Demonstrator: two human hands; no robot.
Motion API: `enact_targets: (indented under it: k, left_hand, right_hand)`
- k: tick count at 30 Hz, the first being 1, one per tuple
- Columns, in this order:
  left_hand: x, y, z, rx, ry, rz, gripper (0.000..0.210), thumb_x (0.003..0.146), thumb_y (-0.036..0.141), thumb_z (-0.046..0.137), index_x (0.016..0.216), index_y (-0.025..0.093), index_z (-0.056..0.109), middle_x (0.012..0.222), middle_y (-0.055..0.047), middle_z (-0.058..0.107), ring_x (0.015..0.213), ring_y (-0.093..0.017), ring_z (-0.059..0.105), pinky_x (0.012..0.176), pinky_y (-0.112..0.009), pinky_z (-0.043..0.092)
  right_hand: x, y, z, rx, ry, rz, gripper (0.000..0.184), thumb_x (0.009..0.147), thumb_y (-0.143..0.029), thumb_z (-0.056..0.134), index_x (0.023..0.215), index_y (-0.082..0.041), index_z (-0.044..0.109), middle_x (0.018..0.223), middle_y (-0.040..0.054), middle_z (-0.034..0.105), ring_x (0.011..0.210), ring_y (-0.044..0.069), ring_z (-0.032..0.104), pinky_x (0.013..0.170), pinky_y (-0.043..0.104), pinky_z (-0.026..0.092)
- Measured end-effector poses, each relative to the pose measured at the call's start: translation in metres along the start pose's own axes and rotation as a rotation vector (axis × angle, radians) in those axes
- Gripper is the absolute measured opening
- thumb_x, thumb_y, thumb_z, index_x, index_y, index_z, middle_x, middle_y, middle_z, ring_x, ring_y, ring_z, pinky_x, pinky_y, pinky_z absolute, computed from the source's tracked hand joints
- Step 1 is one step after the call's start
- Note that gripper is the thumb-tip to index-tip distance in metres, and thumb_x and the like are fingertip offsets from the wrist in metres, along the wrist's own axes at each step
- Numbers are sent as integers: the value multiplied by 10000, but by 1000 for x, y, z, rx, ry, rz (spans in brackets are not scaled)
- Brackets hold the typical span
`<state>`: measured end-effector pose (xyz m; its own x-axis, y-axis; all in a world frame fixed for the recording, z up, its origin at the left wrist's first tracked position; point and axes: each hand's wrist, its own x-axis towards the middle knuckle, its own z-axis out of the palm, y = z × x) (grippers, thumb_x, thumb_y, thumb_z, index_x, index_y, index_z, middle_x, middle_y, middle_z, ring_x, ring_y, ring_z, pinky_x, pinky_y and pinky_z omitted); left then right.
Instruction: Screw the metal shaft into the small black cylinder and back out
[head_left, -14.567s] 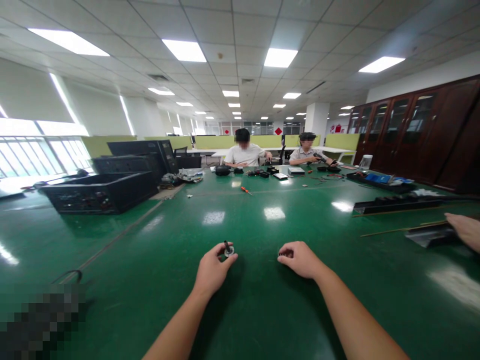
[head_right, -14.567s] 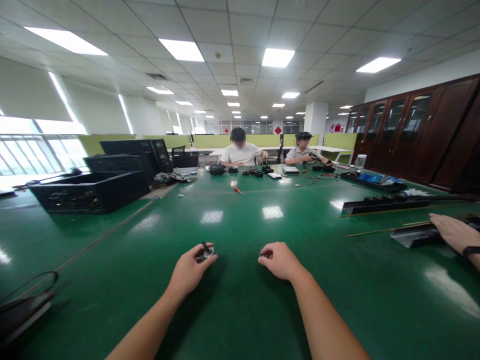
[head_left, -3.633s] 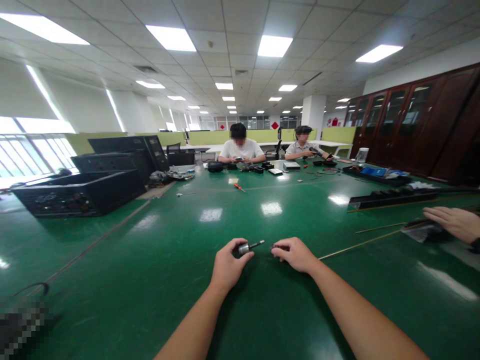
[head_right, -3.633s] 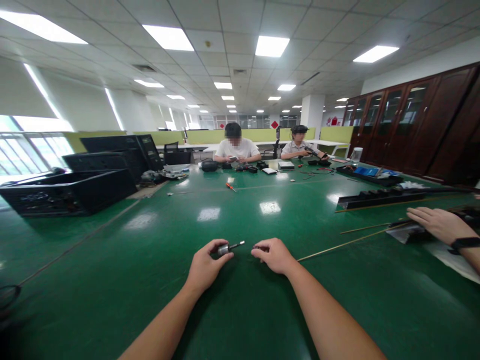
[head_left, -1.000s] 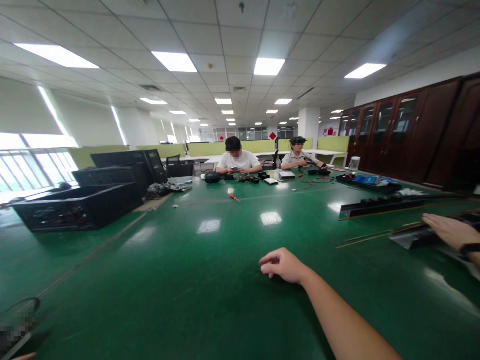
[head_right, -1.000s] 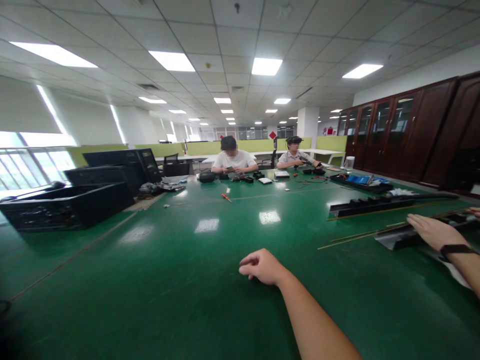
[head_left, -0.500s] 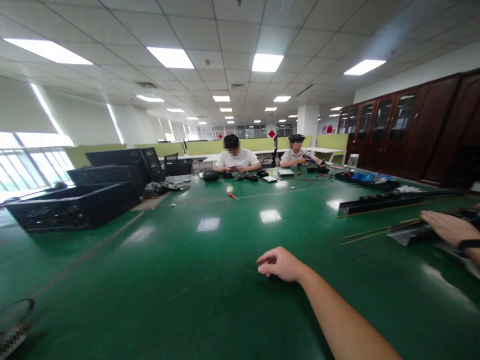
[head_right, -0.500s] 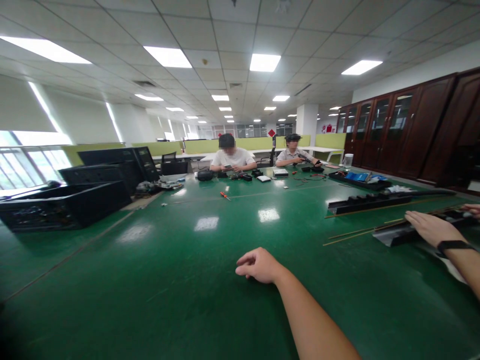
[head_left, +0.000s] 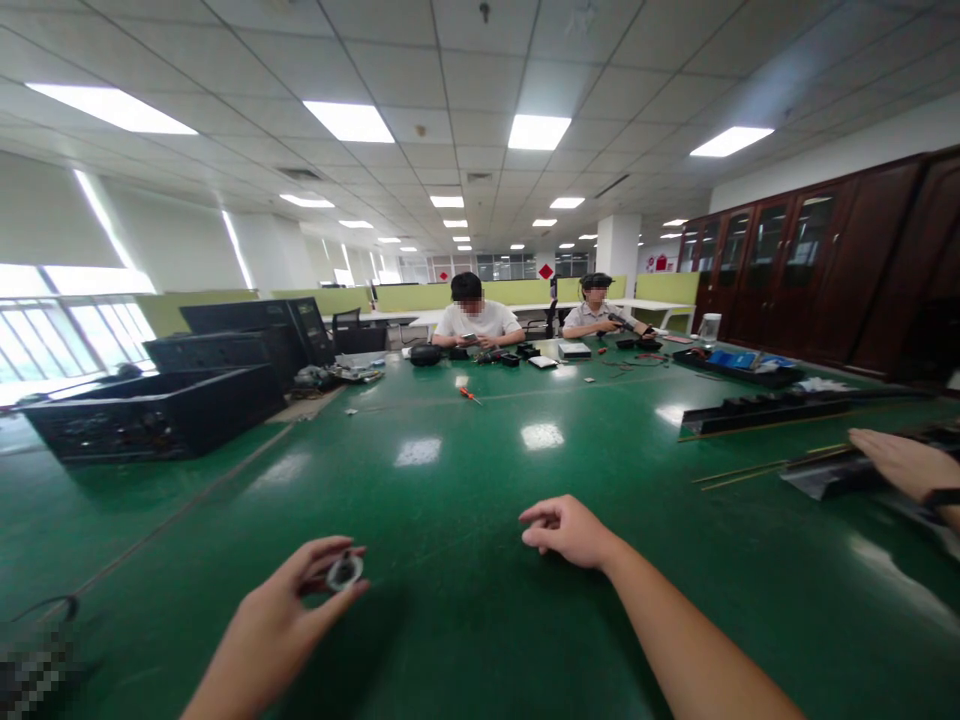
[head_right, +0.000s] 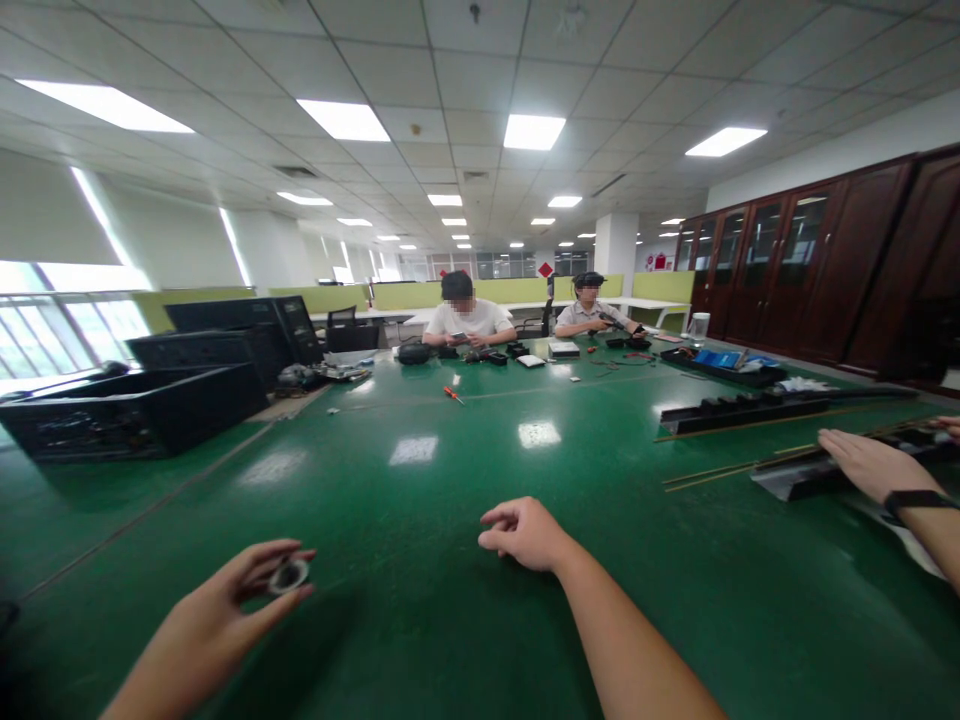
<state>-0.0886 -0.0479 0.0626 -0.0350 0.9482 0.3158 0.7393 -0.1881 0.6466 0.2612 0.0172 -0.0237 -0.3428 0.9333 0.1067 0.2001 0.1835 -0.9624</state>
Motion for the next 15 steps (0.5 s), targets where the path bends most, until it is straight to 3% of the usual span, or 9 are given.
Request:
enact_targets:
  k: [3,6,8,11,15]
  left_hand:
    - [21,37,55,-93,-195,133,330,697,386,691,955,180,676,881,-40,732,833,-241,674,803,-356,514]
    - [30,60,107,-109,-249,251,296,704,307,688,978,195,701,903,-43,706,842,-226,647,789,-335,488]
    - [29,62,131,-105,-272,291,305,700,297,703,993,209,708,917,-48,692,874,-224,634,804,-328,475]
    - [27,56,149,-115,-317,304,314,685,277,723,992,211,712,923,-52,692,885,-223,631,816,-325,472]
    - [29,48,153,-218,-368,283,304,683,240,719,986,215,710,968,-46,722,918,-223,642,850,-318,475]
  right_hand:
    - [2,3,0,61,59,-26,509,698,-250,704,1180,-117,609,789,35,684,592,115,586,612,254,473]
    - [3,7,0,75,123,-62,599,657,-177,692,1238,-141,551,903,48,671,595,96,556,587,238,456]
    - [3,9,0,69,133,-81,638,643,-149,679,1262,-162,526,954,49,653,595,85,541,572,227,446]
    - [1,8,3,30,103,-98,635,642,-115,643,1263,-175,525,963,42,648,599,79,532,578,218,440]
    - [-3,0,7,-84,48,-110,491,635,-86,623,1116,-186,633,901,21,674,650,109,557,620,223,452]
